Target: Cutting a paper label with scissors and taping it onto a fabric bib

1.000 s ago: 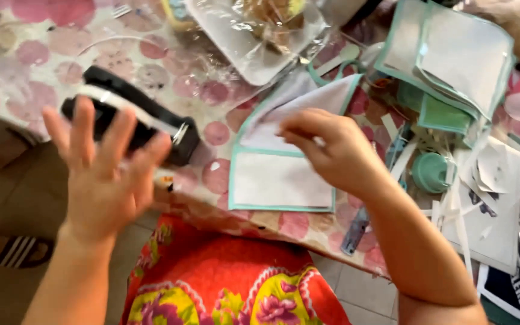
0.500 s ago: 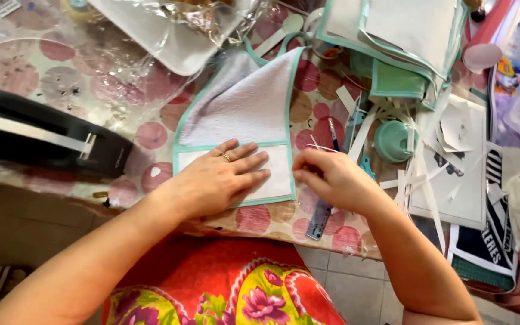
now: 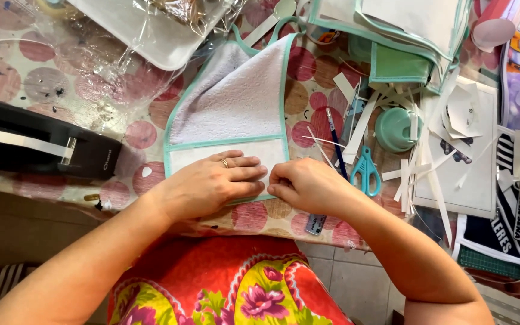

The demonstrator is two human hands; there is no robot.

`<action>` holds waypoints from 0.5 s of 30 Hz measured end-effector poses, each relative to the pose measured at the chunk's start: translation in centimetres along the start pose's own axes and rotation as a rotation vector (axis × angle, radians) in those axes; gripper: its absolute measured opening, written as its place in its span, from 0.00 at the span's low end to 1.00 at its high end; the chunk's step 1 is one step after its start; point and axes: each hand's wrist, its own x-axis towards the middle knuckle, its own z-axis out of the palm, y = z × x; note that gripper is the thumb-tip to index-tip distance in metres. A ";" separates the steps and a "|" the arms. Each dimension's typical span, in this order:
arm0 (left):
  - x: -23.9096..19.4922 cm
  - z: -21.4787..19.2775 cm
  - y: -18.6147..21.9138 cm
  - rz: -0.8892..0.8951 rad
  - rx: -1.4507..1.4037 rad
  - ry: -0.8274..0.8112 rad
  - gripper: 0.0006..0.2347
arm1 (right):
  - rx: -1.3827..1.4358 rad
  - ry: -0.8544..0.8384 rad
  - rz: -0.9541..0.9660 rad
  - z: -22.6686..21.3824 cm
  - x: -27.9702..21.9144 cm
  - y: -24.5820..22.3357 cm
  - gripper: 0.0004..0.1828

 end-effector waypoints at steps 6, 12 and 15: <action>0.0 -0.3 0.0 0.018 -0.006 0.021 0.14 | -0.046 0.008 0.043 0.3 0.0 -0.2 0.12; 0.1 -0.8 0.0 0.043 0.054 0.003 0.15 | -0.082 0.030 0.085 0.5 0.2 0.3 0.10; 0.1 -0.7 0.0 0.048 0.044 -0.010 0.15 | -0.059 0.054 0.113 0.3 0.1 1.0 0.10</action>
